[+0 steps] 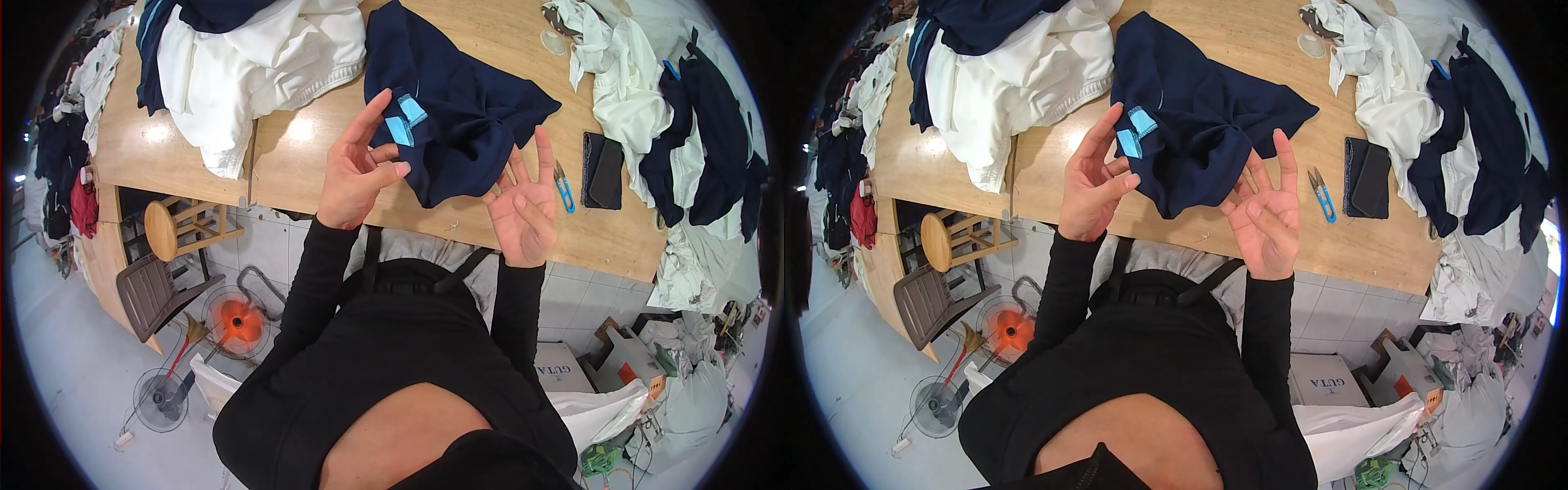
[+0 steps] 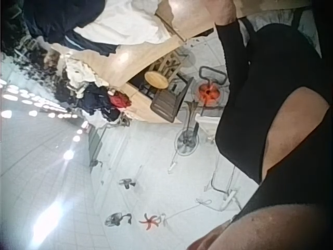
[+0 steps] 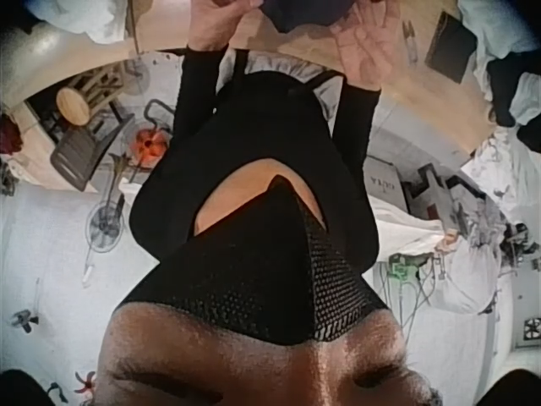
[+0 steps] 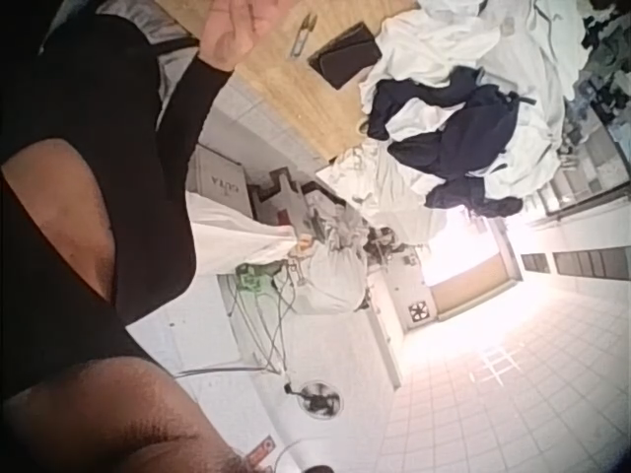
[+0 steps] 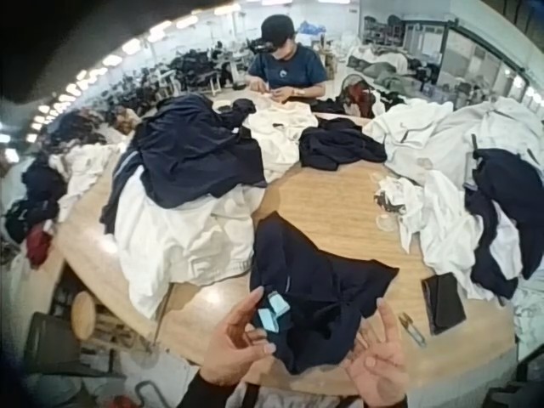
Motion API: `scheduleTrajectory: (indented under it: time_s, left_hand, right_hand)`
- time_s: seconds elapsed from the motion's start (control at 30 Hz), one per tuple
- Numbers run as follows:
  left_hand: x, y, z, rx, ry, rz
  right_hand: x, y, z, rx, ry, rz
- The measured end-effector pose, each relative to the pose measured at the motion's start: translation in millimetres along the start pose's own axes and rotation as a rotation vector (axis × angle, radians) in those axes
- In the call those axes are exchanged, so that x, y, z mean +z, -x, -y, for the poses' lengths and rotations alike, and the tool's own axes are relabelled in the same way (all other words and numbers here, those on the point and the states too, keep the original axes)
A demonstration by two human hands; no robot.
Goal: Trimming excess threads and loose fabric ends from various garments using thread snips.
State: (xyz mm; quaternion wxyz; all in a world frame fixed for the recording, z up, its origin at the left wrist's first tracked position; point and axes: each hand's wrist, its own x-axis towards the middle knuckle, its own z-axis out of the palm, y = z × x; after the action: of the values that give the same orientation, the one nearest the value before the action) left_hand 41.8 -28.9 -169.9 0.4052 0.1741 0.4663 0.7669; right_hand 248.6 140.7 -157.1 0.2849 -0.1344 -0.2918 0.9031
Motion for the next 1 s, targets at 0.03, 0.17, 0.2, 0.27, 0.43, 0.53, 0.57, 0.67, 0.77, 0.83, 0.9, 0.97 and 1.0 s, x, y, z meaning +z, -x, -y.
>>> scheduleTrajectory:
  time_s: [0.03,0.17,0.2,0.27,0.43,0.53,0.57,0.67,0.77,0.83,0.9,0.97,1.0]
  left_hand:
    - [-0.7,0.0,0.3,-0.002,0.004,-0.005]
    - [-0.3,-0.6,0.2,0.016,-0.019,-0.015]
    - [0.8,-0.8,0.4,0.030,-0.031,-0.012]
    - [1.3,-1.0,1.0,0.043,-0.043,-0.008]
    - [4.6,-1.7,0.0,0.079,-0.101,0.027]
    - [5.0,-1.2,-0.9,0.065,-0.087,0.068]
    - [5.3,-1.2,-1.7,0.063,-0.085,0.071]
    - [7.1,0.2,-4.8,0.010,-0.044,0.109]
    - [11.8,6.8,-8.6,0.043,-0.059,0.166]
    - [11.7,9.6,-10.2,0.042,-0.051,0.221]
    - [17.1,13.2,-18.3,0.007,-0.042,0.214]
    - [18.4,16.2,-21.6,-0.013,-0.086,0.248]
    - [18.5,17.5,-21.5,-0.011,-0.084,0.245]
  right_hand:
    - [-1.1,0.7,0.3,0.000,0.000,-0.001]
    - [-5.2,3.3,-1.9,0.031,0.052,-0.033]
    - [-6.2,3.9,-2.7,0.036,0.064,-0.035]
    - [-6.6,4.7,-4.6,0.042,0.065,-0.040]
    - [-3.1,4.5,-4.9,0.058,0.088,-0.060]
    - [-3.8,4.4,-4.6,0.041,0.135,-0.047]
    - [-4.4,3.8,-4.4,0.039,0.163,-0.048]
    - [-5.4,2.6,-3.7,0.034,0.257,-0.054]
    - [-29.3,-2.0,0.6,-0.073,0.750,-0.159]
    - [-65.7,-1.0,7.7,-0.249,1.630,-0.388]
    - [-104.4,6.1,14.5,-0.330,2.075,-0.491]
    - [-133.9,17.5,18.2,-0.132,2.222,-0.608]
    - [-145.9,23.9,17.8,-0.133,2.225,-0.604]
